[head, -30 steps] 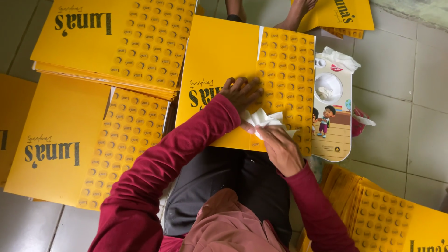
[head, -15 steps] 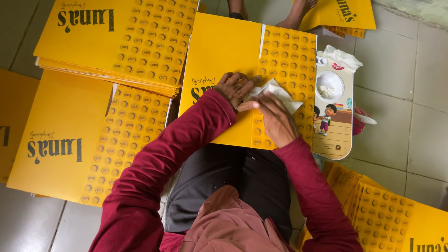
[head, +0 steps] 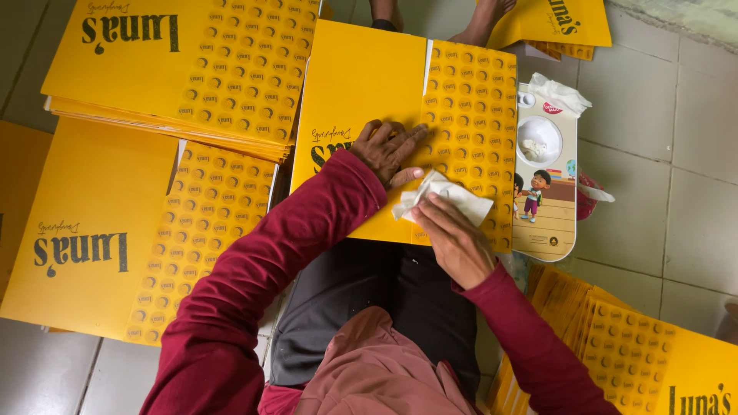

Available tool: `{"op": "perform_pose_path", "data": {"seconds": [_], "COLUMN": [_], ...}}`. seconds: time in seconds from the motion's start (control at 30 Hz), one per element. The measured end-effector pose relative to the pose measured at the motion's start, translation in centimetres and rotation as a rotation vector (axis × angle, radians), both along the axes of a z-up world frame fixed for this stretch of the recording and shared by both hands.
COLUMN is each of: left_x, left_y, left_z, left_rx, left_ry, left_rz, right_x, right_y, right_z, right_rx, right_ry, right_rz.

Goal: Applying glue to the edges of yellow paper bags and wiping off excess with a tissue

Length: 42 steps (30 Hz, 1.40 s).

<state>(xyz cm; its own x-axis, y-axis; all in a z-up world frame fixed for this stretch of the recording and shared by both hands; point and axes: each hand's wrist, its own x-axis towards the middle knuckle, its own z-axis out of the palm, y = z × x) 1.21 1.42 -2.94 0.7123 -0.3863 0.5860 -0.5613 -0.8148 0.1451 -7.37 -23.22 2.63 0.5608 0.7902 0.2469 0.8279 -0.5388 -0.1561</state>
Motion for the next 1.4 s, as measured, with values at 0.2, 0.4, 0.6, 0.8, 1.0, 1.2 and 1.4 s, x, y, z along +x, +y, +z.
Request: {"op": "perform_pose_path", "data": {"seconds": [0.2, 0.4, 0.6, 0.8, 1.0, 1.2, 1.4], "left_x": [0.0, 1.7, 5.9, 6.4, 6.5, 6.6, 8.6], "left_y": [0.4, 0.1, -1.5, -0.4, -0.2, 0.0, 0.7], "left_z": [0.8, -1.9, -3.9, 0.8, 1.5, 1.7, 1.1], "left_rx": [-0.003, -0.135, -0.138, 0.046, 0.041, 0.076, 0.002], "left_ry": [0.032, 0.108, -0.127, 0.153, 0.486, 0.467, 0.345], "left_rz": [-0.040, -0.042, 0.191, 0.282, 0.241, 0.238, 0.240], "right_x": [4.5, 5.7, 4.9, 5.1, 5.3, 5.0, 4.5], "right_y": [2.0, 3.7, 3.4, 3.3, 3.2, 3.1, 3.3], "right_z": [0.1, 1.8, -0.2, -0.2, 0.0, 0.4, -0.4], "right_rx": [-0.039, -0.089, 0.005, 0.066, 0.113, 0.077, 0.105], "right_ry": [-0.003, -0.006, -0.160, -0.186, -0.172, -0.177, -0.242], "right_rz": [-0.006, -0.042, -0.041, -0.041, -0.041, -0.028, -0.027]}}
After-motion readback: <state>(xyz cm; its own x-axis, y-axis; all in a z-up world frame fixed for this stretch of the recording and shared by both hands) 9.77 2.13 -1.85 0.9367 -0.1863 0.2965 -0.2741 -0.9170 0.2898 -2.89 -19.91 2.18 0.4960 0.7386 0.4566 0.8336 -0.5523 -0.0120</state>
